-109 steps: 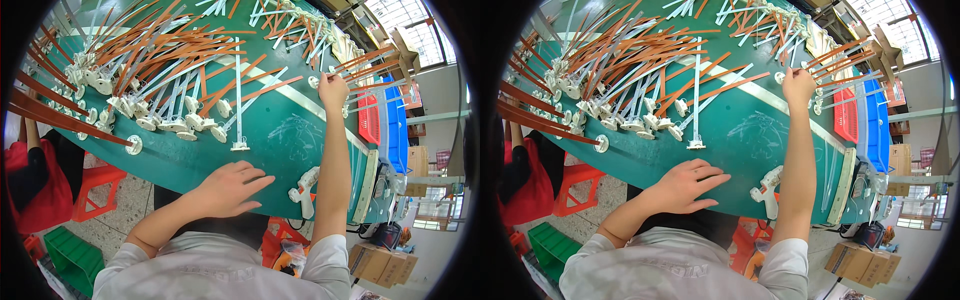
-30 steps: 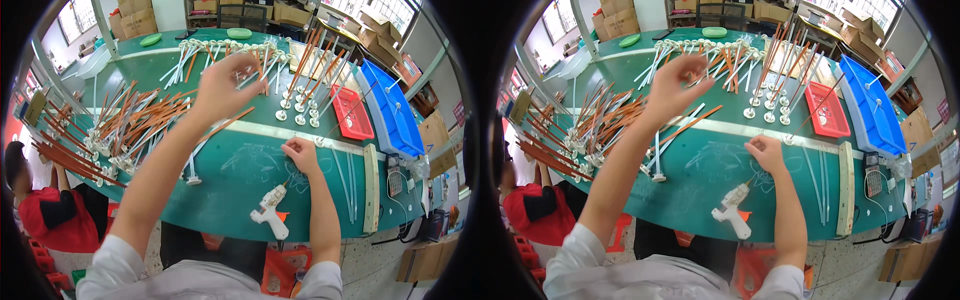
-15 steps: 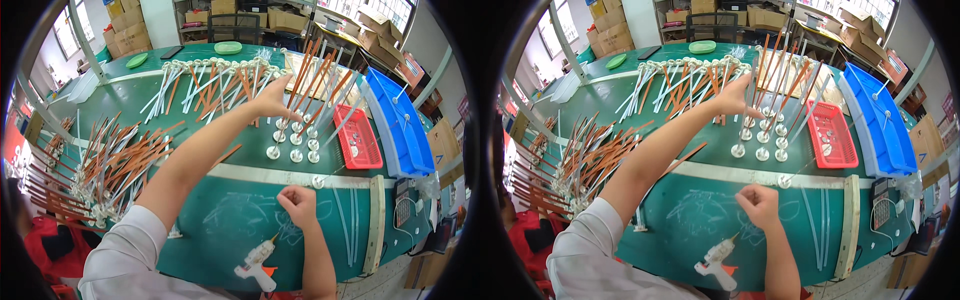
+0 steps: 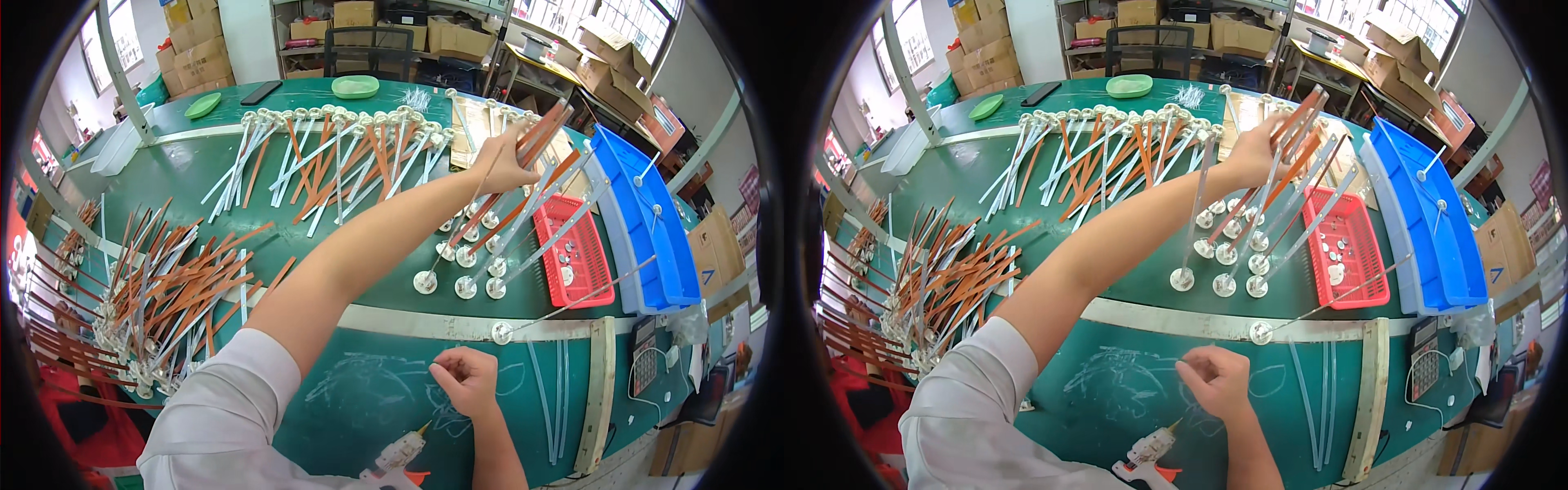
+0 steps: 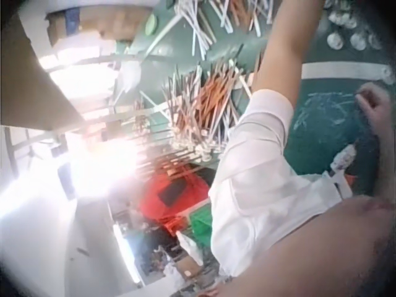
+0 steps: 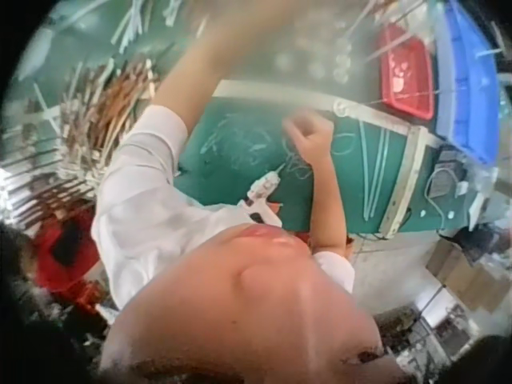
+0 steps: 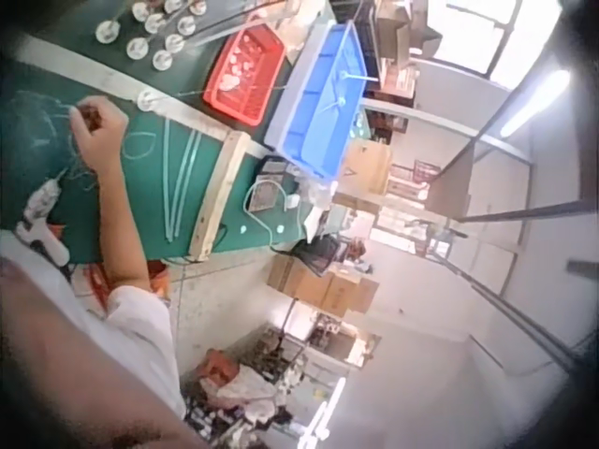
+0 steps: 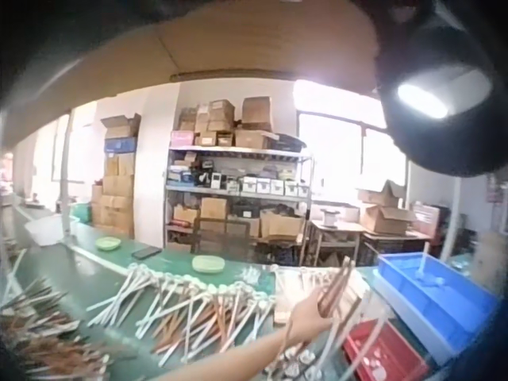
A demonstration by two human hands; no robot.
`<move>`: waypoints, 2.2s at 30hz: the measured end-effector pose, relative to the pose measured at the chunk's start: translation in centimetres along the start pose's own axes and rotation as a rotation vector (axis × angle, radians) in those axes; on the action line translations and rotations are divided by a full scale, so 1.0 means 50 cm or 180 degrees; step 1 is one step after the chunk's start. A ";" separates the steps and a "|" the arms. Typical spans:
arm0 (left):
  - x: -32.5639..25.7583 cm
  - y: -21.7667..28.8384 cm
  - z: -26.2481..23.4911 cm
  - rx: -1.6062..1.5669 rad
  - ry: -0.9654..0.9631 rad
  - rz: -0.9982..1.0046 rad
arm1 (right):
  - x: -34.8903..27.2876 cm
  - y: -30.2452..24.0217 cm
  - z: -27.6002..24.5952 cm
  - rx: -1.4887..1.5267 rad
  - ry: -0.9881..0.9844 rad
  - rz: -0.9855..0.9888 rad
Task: Assembling decorative items by gluing wooden sticks to circular paper bases and attaching decorative strips using a hot glue gun.
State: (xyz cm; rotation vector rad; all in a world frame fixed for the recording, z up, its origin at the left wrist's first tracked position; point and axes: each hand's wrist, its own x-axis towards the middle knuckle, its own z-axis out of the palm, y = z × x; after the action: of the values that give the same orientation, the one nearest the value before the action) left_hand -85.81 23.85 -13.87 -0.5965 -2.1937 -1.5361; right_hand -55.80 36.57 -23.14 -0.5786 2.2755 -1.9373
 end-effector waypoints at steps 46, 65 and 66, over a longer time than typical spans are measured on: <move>-0.073 -0.057 -0.483 0.4656 -0.3595 0.1684 | 0.014 0.016 -0.001 -0.0284 0.0207 -0.0066; -0.094 -0.034 -0.114 0.0205 -0.2506 0.0543 | 0.022 0.008 0.005 -0.0105 0.0209 -0.0170; -0.095 -0.033 -0.115 0.0212 -0.2549 0.0578 | 0.022 0.009 0.004 -0.0083 0.0189 -0.0139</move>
State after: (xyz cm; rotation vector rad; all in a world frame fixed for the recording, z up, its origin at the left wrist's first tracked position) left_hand -82.34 17.35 -15.87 -1.5500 -2.6101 -1.2395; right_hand -56.84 36.05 -23.42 -0.5863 2.3460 -1.9731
